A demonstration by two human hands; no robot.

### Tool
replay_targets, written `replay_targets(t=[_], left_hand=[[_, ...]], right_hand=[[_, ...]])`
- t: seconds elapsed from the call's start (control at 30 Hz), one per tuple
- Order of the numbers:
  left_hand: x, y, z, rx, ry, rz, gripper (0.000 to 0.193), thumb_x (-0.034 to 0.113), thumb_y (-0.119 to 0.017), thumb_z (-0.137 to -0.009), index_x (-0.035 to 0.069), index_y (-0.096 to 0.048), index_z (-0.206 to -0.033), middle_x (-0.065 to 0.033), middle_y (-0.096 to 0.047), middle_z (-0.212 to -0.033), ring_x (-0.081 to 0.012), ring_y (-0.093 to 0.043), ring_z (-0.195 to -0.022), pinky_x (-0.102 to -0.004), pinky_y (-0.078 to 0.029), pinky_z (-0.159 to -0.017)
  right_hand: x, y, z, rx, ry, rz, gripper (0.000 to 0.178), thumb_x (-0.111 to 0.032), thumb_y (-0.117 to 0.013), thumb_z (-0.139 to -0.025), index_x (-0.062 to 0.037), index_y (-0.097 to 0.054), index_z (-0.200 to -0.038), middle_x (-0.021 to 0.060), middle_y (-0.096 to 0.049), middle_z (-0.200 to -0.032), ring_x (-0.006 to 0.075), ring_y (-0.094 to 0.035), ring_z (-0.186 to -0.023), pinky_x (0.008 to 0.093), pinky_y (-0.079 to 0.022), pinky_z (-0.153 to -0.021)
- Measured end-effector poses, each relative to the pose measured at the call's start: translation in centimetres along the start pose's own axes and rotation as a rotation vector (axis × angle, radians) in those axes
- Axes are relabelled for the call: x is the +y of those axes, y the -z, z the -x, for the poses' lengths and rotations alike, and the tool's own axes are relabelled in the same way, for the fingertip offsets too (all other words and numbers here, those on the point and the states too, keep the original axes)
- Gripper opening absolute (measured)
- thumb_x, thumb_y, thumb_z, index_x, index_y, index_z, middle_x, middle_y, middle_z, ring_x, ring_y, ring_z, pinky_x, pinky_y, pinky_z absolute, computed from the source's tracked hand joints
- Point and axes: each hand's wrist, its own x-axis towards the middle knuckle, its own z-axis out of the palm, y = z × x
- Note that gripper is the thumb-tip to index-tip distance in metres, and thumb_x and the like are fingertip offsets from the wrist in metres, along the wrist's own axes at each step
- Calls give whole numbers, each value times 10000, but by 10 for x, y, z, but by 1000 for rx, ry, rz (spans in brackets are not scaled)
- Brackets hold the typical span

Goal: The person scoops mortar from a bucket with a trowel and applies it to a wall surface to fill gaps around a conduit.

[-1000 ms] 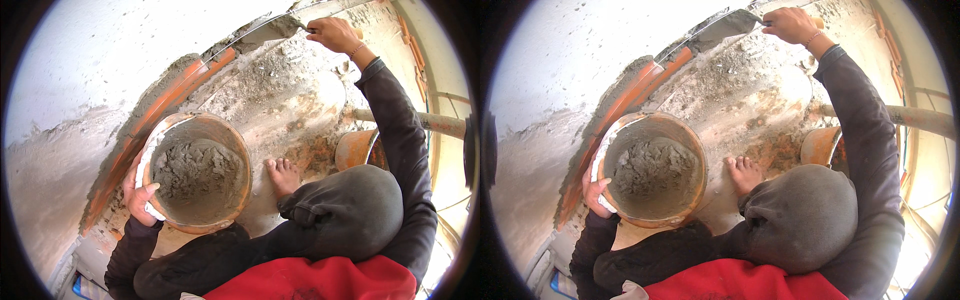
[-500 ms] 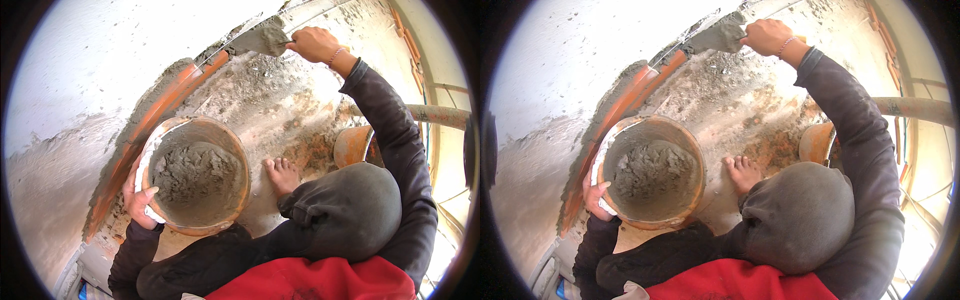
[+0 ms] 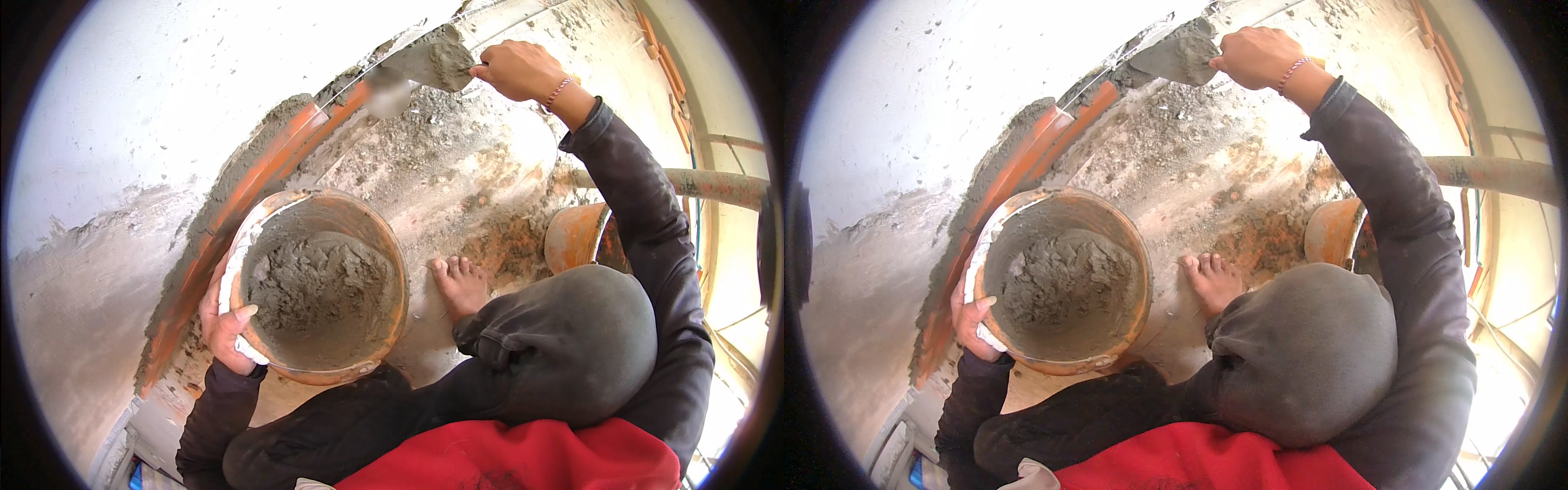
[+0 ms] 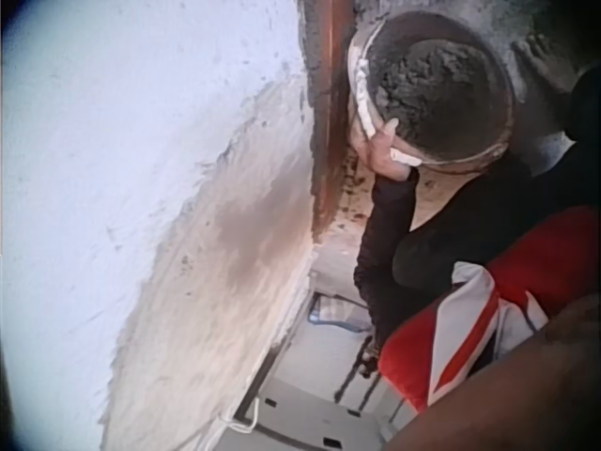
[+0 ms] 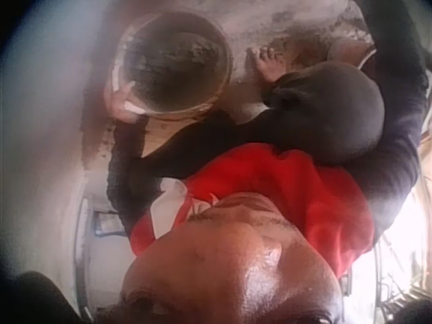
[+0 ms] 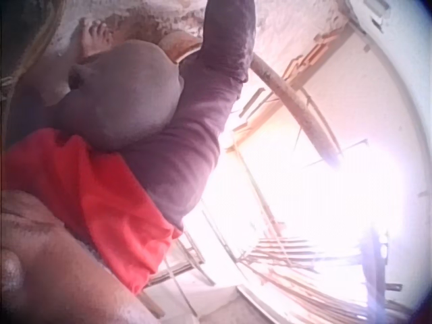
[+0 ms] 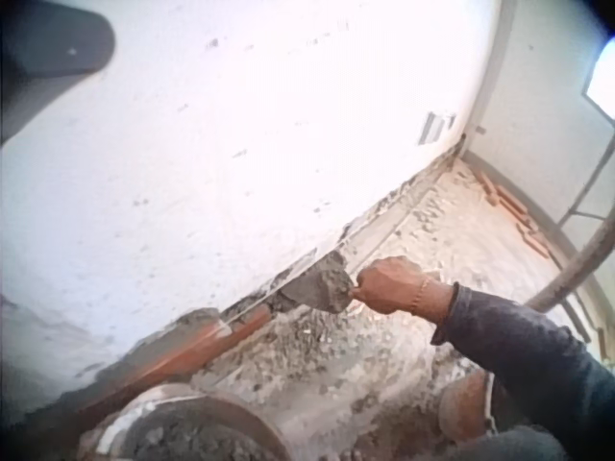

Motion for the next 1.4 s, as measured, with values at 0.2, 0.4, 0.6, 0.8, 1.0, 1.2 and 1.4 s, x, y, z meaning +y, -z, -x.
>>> replay_targets(t=[0.2,0.4,0.6,0.8,1.0,1.2,1.4], left_hand=[[1,0,-4,-13,22,-37,821,232,-603,-629,-130,-425,-1344,-218,-473,-1368,-295,-478,-1261,-377,-316,-1096],[0,1,-2,-8,14,-27,820,228,-594,-627,-132,-421,-1344,-218,-469,-1371,-293,-478,-1260,-373,-322,-1091],[0,3,-2,-3,0,-41,824,232,-594,-622,-136,-425,-1339,-218,-459,-1380,-291,-473,-1265,-372,-319,-1092],[-1,1,-2,2,-10,-40,821,236,-595,-622,-139,-429,-1333,-216,-457,-1378,-288,-470,-1266,-370,-314,-1095],[2,-3,-3,-37,-7,-14,818,238,-604,-628,-143,-428,-1331,-215,-454,-1382,-290,-466,-1272,-367,-313,-1095],[0,0,-2,-42,-22,-20,801,221,-609,-633,-135,-437,-1329,-218,-457,-1380,-291,-469,-1272,-381,-317,-1097],[-1,3,-2,-46,-25,-35,781,216,-605,-634,-132,-453,-1317,-220,-455,-1382,-301,-470,-1271,-389,-316,-1100]], right_hand=[[-19,6,9,93,93,151,331,-372,-557,-924,-71,-682,-868,114,-681,-822,308,-670,-821,424,-526,-711],[-28,12,4,238,112,247,227,-295,-649,-862,-75,-691,-824,98,-682,-793,284,-680,-780,387,-537,-662],[-35,40,21,195,153,214,200,-281,-658,-845,-90,-704,-806,101,-684,-807,274,-683,-785,391,-538,-669],[-37,17,0,256,95,297,148,-247,-664,-816,-106,-707,-797,101,-684,-805,274,-682,-774,397,-537,-664],[-33,43,15,205,118,272,168,-262,-665,-822,-100,-710,-814,98,-690,-835,275,-680,-785,401,-540,-684],[-10,29,7,135,32,112,288,-340,-613,-889,-71,-705,-848,144,-687,-866,311,-669,-833,422,-526,-696],[13,-18,7,-329,-129,-494,519,-421,-433,-996,41,-619,-850,76,-567,-631,169,-529,-514,336,-450,-493]])
